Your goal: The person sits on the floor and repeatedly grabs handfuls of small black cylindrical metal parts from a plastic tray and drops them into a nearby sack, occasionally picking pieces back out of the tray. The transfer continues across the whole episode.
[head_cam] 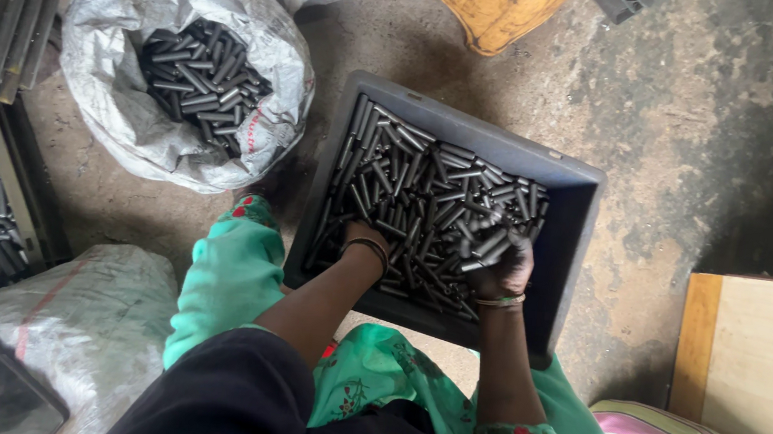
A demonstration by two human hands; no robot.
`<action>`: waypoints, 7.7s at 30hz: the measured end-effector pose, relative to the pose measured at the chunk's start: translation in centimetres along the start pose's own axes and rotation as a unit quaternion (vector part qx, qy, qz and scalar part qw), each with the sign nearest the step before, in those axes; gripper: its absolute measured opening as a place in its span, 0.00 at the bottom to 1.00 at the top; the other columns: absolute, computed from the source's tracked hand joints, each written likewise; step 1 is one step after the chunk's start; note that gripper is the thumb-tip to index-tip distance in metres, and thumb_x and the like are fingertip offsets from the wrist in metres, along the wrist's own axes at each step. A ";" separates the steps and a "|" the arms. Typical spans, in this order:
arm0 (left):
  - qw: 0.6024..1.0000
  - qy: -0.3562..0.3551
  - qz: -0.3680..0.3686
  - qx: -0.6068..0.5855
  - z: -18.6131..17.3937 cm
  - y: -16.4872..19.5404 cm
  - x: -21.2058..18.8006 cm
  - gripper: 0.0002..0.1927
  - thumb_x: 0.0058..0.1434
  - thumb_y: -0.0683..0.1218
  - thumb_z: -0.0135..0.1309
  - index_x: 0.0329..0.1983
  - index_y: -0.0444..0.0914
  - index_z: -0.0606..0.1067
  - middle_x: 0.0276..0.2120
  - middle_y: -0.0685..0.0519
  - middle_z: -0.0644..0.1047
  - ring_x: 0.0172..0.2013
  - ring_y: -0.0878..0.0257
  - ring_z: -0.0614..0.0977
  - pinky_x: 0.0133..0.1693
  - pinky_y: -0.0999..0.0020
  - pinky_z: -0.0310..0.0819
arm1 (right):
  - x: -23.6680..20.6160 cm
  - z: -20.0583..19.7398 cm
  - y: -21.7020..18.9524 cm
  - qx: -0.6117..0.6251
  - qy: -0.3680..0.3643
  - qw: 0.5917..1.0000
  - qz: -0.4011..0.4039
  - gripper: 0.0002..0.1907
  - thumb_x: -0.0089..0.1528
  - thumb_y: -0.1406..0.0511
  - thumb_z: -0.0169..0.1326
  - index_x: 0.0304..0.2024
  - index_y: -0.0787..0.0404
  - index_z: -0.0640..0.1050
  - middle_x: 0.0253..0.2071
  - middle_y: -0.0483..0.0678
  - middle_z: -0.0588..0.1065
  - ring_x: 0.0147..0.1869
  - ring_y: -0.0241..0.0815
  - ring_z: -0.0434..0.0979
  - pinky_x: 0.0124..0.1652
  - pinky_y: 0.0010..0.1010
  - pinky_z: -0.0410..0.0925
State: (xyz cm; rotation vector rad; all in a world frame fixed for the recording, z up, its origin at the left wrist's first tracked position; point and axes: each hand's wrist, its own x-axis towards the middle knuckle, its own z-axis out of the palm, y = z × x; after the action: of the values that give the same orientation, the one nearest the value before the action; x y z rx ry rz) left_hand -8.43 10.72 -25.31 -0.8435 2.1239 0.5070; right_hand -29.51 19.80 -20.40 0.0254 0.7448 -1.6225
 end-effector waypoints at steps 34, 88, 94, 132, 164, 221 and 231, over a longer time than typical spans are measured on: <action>0.050 0.568 0.135 -0.810 -13.3 -23.7 -23.0 0.17 0.70 0.50 0.50 0.54 0.34 0.68 0.37 0.49 0.80 0.31 0.61 0.83 0.35 0.66 0.85 | 11.0 26.1 11.0 -0.460 -0.088 0.884 -0.006 0.47 0.60 0.50 0.62 0.73 0.59 0.56 0.68 0.51 0.66 0.69 0.50 0.68 0.60 0.56 0.62; 0.132 0.489 0.116 -0.854 -14.7 -21.1 -15.7 0.13 0.64 0.44 0.55 0.51 0.39 0.73 0.39 0.50 0.81 0.34 0.62 0.83 0.34 0.65 0.82 | -0.3 15.4 3.0 -0.044 -0.059 0.995 0.070 0.38 0.69 0.39 0.44 0.69 0.58 0.68 0.59 0.55 0.75 0.60 0.54 0.77 0.58 0.45 0.73; 0.225 0.584 0.012 -0.780 -13.2 -24.8 -13.3 0.39 0.68 0.53 0.61 0.72 0.35 0.54 0.67 0.37 0.64 0.64 0.50 0.65 0.62 0.55 0.62 | 4.5 29.5 7.4 -0.253 -0.215 0.941 0.070 0.41 0.67 0.41 0.52 0.73 0.54 0.57 0.62 0.62 0.67 0.65 0.59 0.67 0.65 0.58 0.61; 0.925 0.314 -0.130 -0.170 -2.2 -6.8 -1.9 0.59 0.55 0.55 0.64 0.77 0.31 0.40 0.77 0.38 0.45 0.76 0.45 0.44 0.72 0.48 0.39 | 12.8 12.5 12.4 -0.918 -0.108 0.360 -0.124 0.24 0.66 0.51 0.48 0.63 0.48 0.70 0.63 0.50 0.70 0.68 0.56 0.64 0.63 0.67 0.55; 0.968 0.126 -0.061 -0.207 -3.8 -1.7 -1.9 0.23 0.71 0.57 0.46 0.64 0.43 0.73 0.66 0.49 0.70 0.54 0.48 0.80 0.48 0.47 0.80 | -2.9 5.6 0.6 0.007 -0.043 0.999 0.001 0.32 0.60 0.58 0.59 0.64 0.65 0.74 0.55 0.52 0.76 0.57 0.50 0.78 0.53 0.47 0.73; 0.766 0.162 -0.220 -0.581 -6.7 -3.2 -2.4 0.18 0.70 0.52 0.53 0.46 0.32 0.77 0.38 0.39 0.82 0.32 0.50 0.85 0.33 0.59 0.83 | 3.6 4.0 4.3 -0.876 0.080 0.470 0.068 0.39 0.59 0.51 0.59 0.68 0.61 0.65 0.61 0.59 0.71 0.63 0.54 0.72 0.61 0.42 0.67; 0.951 0.161 -0.129 -0.232 -3.0 -1.3 -3.5 0.16 0.66 0.42 0.51 0.57 0.39 0.72 0.42 0.41 0.80 0.38 0.50 0.86 0.30 0.55 0.84 | 2.7 2.5 10.7 -0.956 0.024 0.292 0.008 0.46 0.61 0.44 0.56 0.69 0.65 0.60 0.58 0.66 0.71 0.61 0.66 0.70 0.61 0.49 0.65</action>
State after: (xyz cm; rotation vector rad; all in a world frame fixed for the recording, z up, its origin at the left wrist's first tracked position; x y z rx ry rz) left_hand -7.43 9.39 -20.81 -1.5388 2.1640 0.7889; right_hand -19.51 16.25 -24.30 -1.6183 2.2087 0.3060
